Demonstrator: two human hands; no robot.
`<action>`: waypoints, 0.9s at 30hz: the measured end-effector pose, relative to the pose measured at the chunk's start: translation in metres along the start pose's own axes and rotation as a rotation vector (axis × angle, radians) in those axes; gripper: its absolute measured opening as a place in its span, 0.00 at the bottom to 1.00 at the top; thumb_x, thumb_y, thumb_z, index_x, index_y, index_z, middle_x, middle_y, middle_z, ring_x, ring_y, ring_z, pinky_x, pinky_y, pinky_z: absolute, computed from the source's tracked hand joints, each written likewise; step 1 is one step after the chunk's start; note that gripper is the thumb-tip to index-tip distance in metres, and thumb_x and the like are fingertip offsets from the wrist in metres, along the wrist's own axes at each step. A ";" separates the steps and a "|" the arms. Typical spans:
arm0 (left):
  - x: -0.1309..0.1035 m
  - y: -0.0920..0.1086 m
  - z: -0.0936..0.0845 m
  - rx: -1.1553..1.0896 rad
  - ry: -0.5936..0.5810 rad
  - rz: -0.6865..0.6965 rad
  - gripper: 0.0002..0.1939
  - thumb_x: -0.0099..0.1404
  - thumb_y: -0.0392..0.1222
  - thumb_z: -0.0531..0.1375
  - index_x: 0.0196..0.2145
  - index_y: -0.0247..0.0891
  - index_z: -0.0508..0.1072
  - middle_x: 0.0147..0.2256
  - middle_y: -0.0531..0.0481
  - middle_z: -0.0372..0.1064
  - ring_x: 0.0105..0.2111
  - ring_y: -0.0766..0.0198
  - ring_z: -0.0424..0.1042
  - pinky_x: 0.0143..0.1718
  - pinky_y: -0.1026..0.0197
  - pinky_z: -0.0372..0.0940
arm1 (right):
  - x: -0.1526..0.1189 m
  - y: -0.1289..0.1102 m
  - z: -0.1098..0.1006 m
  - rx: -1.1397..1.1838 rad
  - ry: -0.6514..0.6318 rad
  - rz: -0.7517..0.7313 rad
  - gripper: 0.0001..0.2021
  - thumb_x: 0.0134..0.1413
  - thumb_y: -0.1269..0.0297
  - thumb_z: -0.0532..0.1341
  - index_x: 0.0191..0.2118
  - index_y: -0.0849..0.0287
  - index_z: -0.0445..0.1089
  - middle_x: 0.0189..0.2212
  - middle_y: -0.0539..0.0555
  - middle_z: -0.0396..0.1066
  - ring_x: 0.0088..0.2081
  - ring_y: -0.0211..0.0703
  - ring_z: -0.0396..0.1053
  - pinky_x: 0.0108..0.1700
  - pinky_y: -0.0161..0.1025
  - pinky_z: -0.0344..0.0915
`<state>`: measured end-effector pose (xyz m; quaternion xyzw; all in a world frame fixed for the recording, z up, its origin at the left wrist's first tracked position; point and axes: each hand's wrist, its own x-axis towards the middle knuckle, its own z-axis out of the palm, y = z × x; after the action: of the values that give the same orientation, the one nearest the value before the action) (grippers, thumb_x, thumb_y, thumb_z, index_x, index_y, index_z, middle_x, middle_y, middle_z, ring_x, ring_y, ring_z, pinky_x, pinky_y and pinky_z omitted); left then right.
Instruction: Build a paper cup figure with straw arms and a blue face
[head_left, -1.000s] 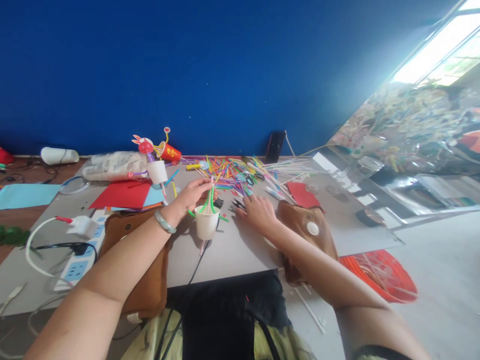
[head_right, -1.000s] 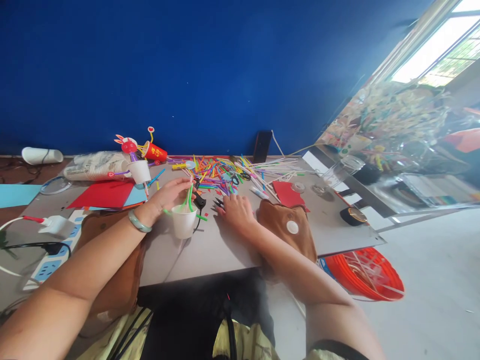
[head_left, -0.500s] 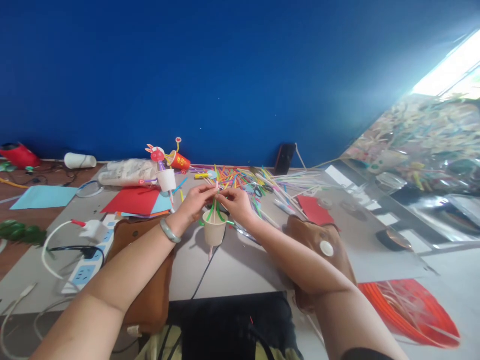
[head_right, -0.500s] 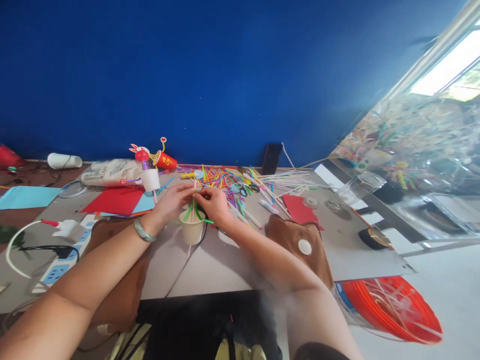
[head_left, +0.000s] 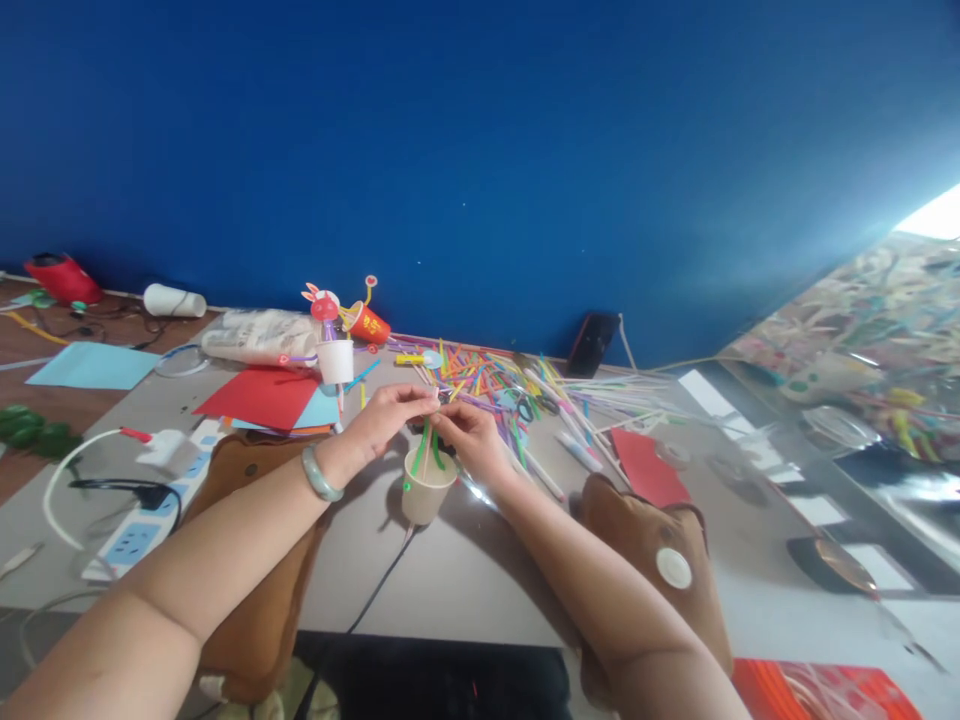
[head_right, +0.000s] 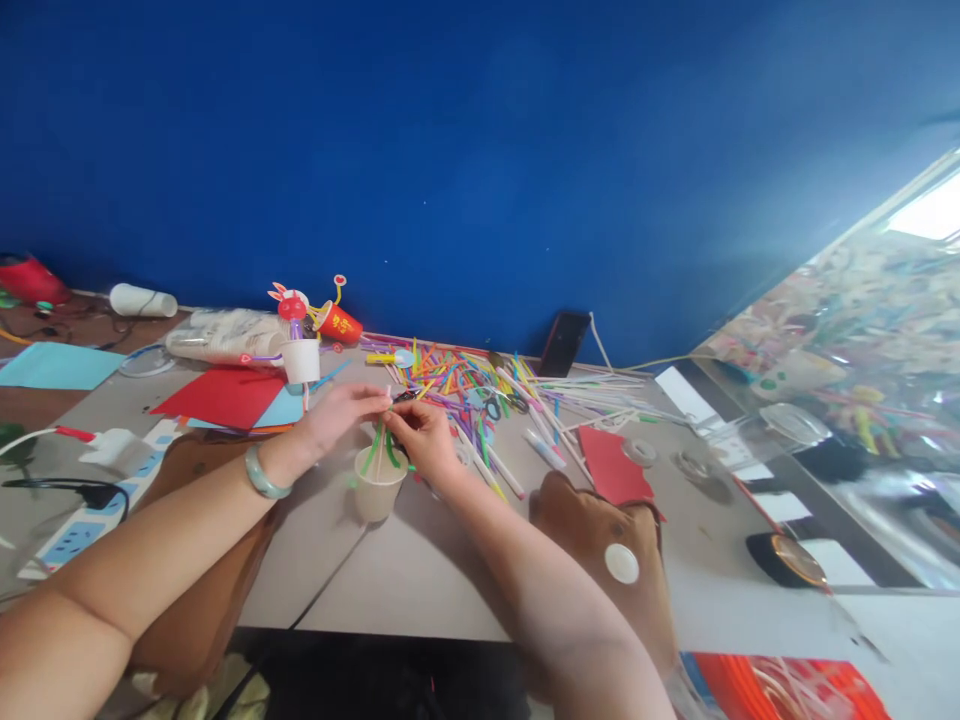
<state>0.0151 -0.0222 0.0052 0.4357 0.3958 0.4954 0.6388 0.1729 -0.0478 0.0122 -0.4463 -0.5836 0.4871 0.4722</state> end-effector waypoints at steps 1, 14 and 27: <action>0.000 0.000 0.000 -0.029 0.000 -0.028 0.11 0.49 0.42 0.73 0.29 0.35 0.79 0.26 0.51 0.73 0.28 0.67 0.70 0.34 0.62 0.65 | 0.000 -0.002 -0.001 0.021 -0.026 0.016 0.15 0.47 0.51 0.69 0.30 0.59 0.75 0.22 0.48 0.70 0.23 0.34 0.62 0.26 0.32 0.60; -0.014 0.015 0.007 0.113 -0.022 0.110 0.12 0.55 0.48 0.71 0.28 0.36 0.80 0.25 0.52 0.72 0.26 0.68 0.65 0.30 0.64 0.60 | -0.001 -0.015 -0.006 -0.009 -0.055 0.017 0.21 0.42 0.45 0.72 0.26 0.60 0.73 0.18 0.47 0.67 0.20 0.32 0.59 0.23 0.32 0.57; -0.011 0.014 -0.004 -0.081 -0.363 0.013 0.41 0.40 0.49 0.79 0.53 0.42 0.75 0.51 0.40 0.74 0.52 0.50 0.73 0.50 0.57 0.67 | 0.006 -0.028 -0.028 -0.115 0.300 -0.147 0.14 0.55 0.51 0.64 0.28 0.57 0.68 0.19 0.47 0.67 0.22 0.35 0.63 0.28 0.35 0.64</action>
<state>0.0055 -0.0302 0.0183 0.4945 0.2508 0.4285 0.7134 0.1973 -0.0410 0.0428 -0.4963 -0.5645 0.3449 0.5622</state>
